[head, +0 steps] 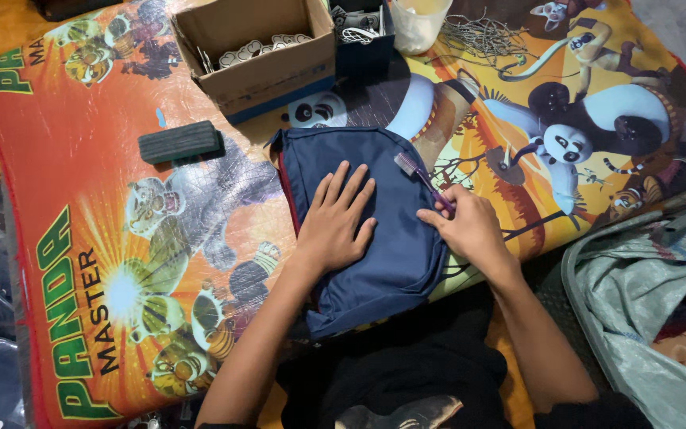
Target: The person adjusts a tan strap on a blue bag, uses a small brush to wipe the bag, and attaches small circular tags to the bag by hand.
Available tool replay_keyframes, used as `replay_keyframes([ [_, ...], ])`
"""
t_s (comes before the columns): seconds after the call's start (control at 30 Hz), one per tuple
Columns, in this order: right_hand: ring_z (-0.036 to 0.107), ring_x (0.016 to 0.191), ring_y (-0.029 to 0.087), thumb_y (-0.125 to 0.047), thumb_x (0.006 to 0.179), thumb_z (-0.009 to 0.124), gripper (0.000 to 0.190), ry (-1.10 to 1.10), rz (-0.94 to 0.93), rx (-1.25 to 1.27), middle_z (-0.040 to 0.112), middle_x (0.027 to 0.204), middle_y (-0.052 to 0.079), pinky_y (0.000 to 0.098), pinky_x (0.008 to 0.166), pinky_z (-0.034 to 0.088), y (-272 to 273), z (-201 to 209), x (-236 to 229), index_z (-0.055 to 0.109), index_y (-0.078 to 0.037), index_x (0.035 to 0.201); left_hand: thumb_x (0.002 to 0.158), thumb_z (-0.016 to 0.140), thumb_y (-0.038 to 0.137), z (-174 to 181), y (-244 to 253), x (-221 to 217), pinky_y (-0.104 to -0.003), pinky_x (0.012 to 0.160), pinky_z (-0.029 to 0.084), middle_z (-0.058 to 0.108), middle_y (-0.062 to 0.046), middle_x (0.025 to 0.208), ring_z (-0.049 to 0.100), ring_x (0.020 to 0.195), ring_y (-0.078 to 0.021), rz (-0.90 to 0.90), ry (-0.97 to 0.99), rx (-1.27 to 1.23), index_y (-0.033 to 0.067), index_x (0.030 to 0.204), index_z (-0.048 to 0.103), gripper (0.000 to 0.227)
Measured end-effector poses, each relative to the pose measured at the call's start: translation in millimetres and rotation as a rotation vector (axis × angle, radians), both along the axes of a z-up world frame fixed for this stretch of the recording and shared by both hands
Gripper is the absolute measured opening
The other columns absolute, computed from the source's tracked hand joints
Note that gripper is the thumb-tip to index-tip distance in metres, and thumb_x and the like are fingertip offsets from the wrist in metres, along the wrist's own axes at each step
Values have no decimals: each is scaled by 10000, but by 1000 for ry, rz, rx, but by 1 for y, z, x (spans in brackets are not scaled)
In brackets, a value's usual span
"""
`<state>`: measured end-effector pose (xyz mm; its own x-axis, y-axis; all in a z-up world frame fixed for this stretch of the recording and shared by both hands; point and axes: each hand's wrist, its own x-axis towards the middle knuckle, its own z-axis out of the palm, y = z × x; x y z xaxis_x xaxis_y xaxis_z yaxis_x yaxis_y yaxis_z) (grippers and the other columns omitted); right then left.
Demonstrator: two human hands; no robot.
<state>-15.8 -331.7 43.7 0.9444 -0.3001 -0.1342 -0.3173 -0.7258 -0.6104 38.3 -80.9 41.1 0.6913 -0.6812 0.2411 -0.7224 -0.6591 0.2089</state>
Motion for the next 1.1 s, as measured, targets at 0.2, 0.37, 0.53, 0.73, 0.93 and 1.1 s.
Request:
replay_keyframes([
  [0.2, 456, 488, 111, -159, 884, 773, 160, -177, 32, 333, 547, 520, 37, 237, 448, 358, -22, -54, 6, 674, -50, 821, 949, 498, 422, -2, 0, 0, -472, 1245, 135, 361, -110, 1610, 221, 1531, -344, 4, -16, -15, 126, 1492, 470, 619],
  [0.37, 379, 352, -29, -334, 1008, 657, 307, -155, -112, 900, 472, 476, -98, 100, 336, 312, 0, -18, -3, 603, -117, 798, 962, 483, 422, -2, 0, 1, -475, 1243, 147, 365, -109, 1608, 230, 1529, -343, -3, -11, -29, 133, 1499, 460, 610],
  [0.53, 352, 422, 52, -263, 1014, 663, 325, -187, 22, 386, 473, 457, -32, 203, 381, 247, -33, -52, -5, 608, -99, 739, 952, 494, 421, -3, 0, 0, -477, 1247, 141, 354, -108, 1614, 219, 1533, -341, -4, 21, -22, 130, 1498, 461, 619],
  [0.73, 667, 664, 431, -540, 868, 763, 507, -33, -110, -159, 623, 602, 174, 484, 608, 506, 22, 44, -40, 615, -70, 745, 958, 498, 413, 1, -1, 0, -470, 1249, 123, 351, -109, 1616, 207, 1534, -341, 0, 8, -11, 128, 1504, 456, 616],
  [0.93, 700, 805, 464, -449, 862, 720, 425, 285, 24, -117, 695, 665, 174, 527, 752, 541, 25, 47, -48, 675, -38, 762, 960, 502, 406, -2, 0, 0, -474, 1249, 131, 356, -110, 1613, 211, 1532, -343, 0, 10, -22, 124, 1502, 457, 613],
  [1.1, 458, 505, 44, -189, 984, 687, 239, -272, -41, 505, 618, 534, 3, 184, 498, 389, 19, 5, -57, 683, -91, 767, 979, 471, 423, -6, 1, 1, -477, 1243, 142, 378, -115, 1600, 230, 1524, -348, -1, -5, -46, 120, 1493, 476, 597],
])
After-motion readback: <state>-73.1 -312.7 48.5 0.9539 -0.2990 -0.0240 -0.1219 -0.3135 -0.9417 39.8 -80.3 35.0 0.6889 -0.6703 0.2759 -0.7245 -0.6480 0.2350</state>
